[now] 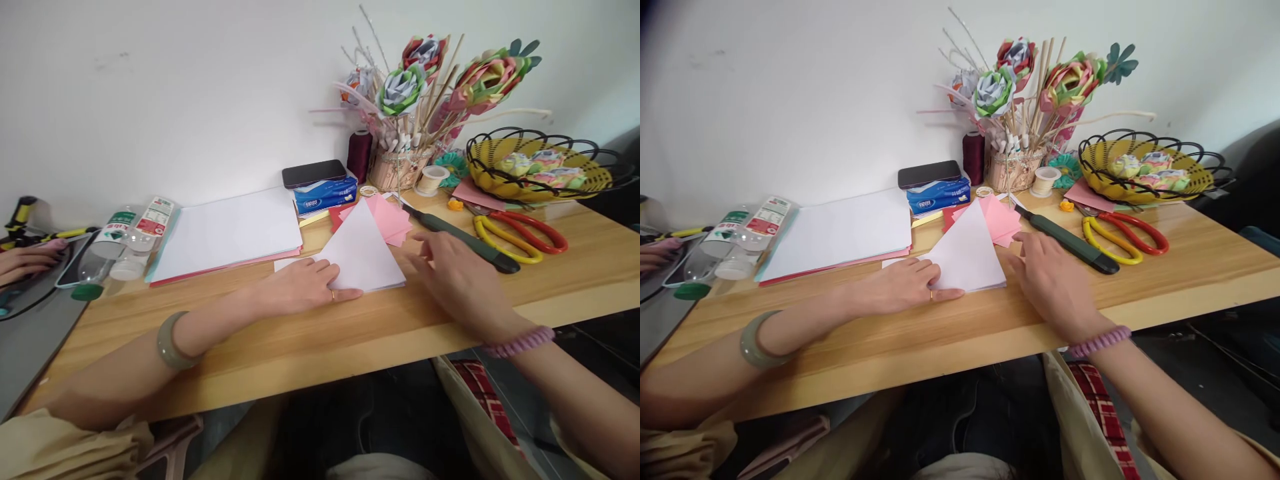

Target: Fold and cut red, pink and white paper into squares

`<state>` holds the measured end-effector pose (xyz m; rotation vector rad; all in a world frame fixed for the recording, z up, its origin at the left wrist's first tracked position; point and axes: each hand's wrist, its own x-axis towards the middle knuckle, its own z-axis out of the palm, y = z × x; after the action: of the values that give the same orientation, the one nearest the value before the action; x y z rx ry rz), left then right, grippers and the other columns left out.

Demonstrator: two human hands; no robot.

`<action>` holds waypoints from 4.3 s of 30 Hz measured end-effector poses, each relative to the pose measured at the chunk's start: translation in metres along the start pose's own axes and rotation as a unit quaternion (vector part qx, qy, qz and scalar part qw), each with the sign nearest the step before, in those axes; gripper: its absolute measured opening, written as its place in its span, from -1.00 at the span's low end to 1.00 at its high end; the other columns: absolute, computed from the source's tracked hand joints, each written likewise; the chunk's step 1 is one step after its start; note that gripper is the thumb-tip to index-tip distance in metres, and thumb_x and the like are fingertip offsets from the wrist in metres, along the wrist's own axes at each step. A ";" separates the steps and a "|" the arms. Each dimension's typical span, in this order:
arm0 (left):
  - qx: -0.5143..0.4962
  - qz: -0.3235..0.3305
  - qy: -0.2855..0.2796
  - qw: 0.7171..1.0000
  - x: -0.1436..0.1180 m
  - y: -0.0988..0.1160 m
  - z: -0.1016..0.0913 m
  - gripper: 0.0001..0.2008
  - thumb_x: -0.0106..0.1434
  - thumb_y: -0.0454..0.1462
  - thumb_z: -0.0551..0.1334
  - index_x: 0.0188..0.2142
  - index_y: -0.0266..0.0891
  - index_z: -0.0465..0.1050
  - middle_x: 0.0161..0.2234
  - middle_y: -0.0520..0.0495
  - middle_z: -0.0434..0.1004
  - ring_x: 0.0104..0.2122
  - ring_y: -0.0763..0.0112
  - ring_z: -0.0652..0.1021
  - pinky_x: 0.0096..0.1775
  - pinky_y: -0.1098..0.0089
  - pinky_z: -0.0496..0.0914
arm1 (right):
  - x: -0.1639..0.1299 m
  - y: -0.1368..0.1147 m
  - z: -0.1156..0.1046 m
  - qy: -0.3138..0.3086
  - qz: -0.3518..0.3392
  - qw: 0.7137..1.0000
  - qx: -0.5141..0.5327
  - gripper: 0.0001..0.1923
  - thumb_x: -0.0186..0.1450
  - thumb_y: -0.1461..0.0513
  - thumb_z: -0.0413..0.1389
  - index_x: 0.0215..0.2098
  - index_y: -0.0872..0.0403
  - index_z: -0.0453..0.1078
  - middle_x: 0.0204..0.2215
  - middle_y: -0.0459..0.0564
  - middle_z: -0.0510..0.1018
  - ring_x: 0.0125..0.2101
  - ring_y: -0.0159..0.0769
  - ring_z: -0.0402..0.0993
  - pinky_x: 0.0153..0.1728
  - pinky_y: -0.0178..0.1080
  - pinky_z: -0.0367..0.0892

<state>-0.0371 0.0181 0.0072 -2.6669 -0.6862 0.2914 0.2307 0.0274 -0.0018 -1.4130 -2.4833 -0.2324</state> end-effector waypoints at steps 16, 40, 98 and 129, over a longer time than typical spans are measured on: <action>-0.021 0.017 -0.043 0.999 0.008 -0.002 -0.008 -0.44 0.41 -0.35 -0.04 0.31 0.04 -0.21 -0.28 -0.06 0.36 -0.34 0.29 0.43 -0.41 0.38 0.21 | -0.011 -0.010 -0.001 0.015 -0.331 0.943 0.006 -0.60 0.37 0.36 -0.21 0.11 0.28 0.23 -0.11 0.17 0.50 -0.10 -0.13 0.35 -0.15 -0.08 0.39; -0.035 0.013 -0.053 0.998 0.010 0.000 -0.006 -0.42 0.38 -0.41 -0.02 0.29 0.05 -0.13 -0.24 -0.09 0.39 -0.33 0.33 0.46 -0.42 0.40 0.20 | -0.031 0.043 0.000 -0.025 -0.306 0.951 0.031 -0.38 0.39 0.31 -0.17 0.37 0.02 -0.25 0.20 0.09 0.28 0.19 -0.20 0.15 0.06 -0.04 0.28; -0.345 -0.104 0.108 0.926 -0.119 0.010 0.022 -0.53 0.29 -0.51 -0.06 0.08 -0.17 0.38 0.14 -0.12 0.36 0.17 0.34 0.34 0.13 0.19 0.32 | -0.032 0.044 -0.012 0.024 -0.262 0.964 -0.043 -0.54 0.30 0.35 -0.12 0.16 0.07 0.22 0.02 0.01 0.48 -0.04 -0.19 0.41 -0.11 -0.16 0.36; -0.247 -0.178 0.014 0.952 0.060 0.053 -0.025 -0.46 0.37 -0.05 -0.02 0.21 -0.34 0.14 0.15 -0.25 0.28 0.09 0.05 0.31 0.10 0.03 0.18 | -0.049 0.049 -0.040 0.022 0.148 0.985 -0.089 -0.41 0.38 -0.04 -0.32 0.13 0.21 0.12 -0.37 0.15 0.55 -0.52 -0.11 0.51 -0.63 -0.19 0.26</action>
<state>0.0442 -0.0027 0.0021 -2.9108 -1.3616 -0.0250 0.3027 0.0011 0.0208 -1.8036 -2.2253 -0.4254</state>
